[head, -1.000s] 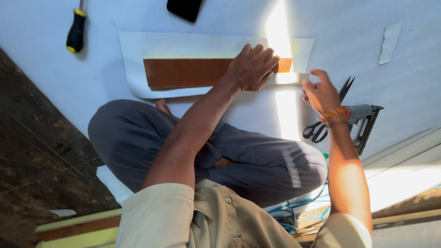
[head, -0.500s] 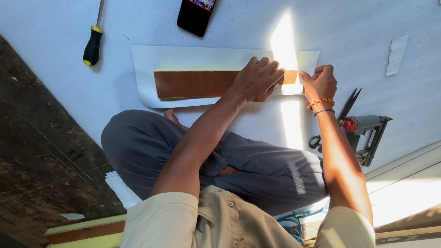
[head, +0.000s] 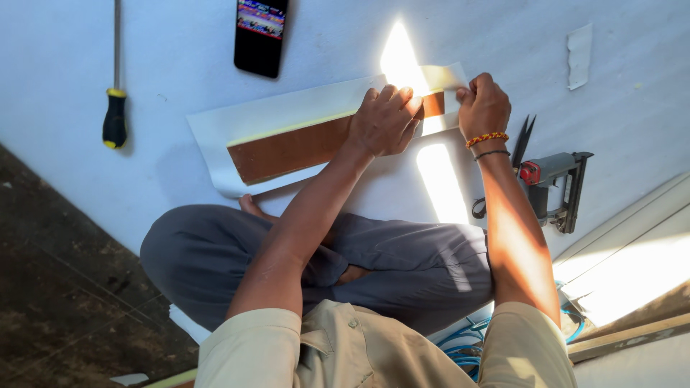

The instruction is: The person sits on the floor and wraps a strip of fabric around a foam-backed wooden board, folding the fabric edges over. They use a pneumatic nail gun to staple the fabric in place along the strip, pressing and smoothing the fabric as they work.

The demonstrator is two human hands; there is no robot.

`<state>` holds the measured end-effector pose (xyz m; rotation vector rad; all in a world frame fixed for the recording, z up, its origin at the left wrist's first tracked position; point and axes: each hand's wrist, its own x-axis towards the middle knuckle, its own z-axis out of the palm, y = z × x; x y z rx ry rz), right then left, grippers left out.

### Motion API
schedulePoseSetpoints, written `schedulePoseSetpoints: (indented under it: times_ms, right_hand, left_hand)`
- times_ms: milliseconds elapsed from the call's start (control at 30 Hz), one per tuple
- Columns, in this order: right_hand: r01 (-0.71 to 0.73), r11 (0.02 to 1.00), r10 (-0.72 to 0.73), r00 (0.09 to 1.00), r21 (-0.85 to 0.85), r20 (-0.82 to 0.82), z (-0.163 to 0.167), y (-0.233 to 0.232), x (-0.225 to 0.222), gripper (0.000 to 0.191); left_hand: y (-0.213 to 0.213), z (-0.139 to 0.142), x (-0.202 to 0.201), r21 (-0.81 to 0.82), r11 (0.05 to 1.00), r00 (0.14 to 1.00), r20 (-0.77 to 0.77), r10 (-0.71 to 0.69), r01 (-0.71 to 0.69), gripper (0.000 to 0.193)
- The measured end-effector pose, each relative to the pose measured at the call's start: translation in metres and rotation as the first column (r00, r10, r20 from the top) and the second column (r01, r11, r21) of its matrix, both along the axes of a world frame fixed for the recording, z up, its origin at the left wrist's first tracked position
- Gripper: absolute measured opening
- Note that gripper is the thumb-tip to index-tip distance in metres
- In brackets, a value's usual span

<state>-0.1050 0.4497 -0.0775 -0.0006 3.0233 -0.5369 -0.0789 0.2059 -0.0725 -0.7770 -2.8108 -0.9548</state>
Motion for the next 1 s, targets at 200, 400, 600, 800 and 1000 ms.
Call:
schedulePoseSetpoints:
  times_ms: [200,400,600,800,1000]
  right_hand:
    - [0.021,0.998,-0.019,0.999,0.054,-0.03,0.001,0.023,-0.037,0.022]
    - [0.032,0.988,-0.001,0.978,-0.149,0.207,0.017,0.031,-0.07,0.022]
    - [-0.422,0.867,0.454,0.888,-0.263,0.071,0.033,0.005,-0.106,0.045]
    - [-0.46,0.88,0.458,0.761,-0.115,0.459,0.02,-0.024,-0.124,0.02]
    - [-0.654,0.752,0.636,0.753,0.083,0.167,0.025,0.009,-0.091,0.009]
  left_hand:
    - [0.037,-0.003,-0.025,0.021,0.999,0.994,0.102,0.048,-0.05,0.045]
    - [0.041,-0.01,-0.034,0.124,0.989,0.996,0.045,0.071,-0.076,0.058]
    - [0.049,-0.012,-0.029,0.055,0.965,0.967,0.009,0.255,-0.255,0.042]
    - [0.054,-0.019,-0.028,-0.005,0.957,0.957,-0.003,0.292,-0.292,0.049]
    - [0.057,-0.022,-0.03,-0.027,0.942,0.941,-0.05,0.334,-0.336,0.044]
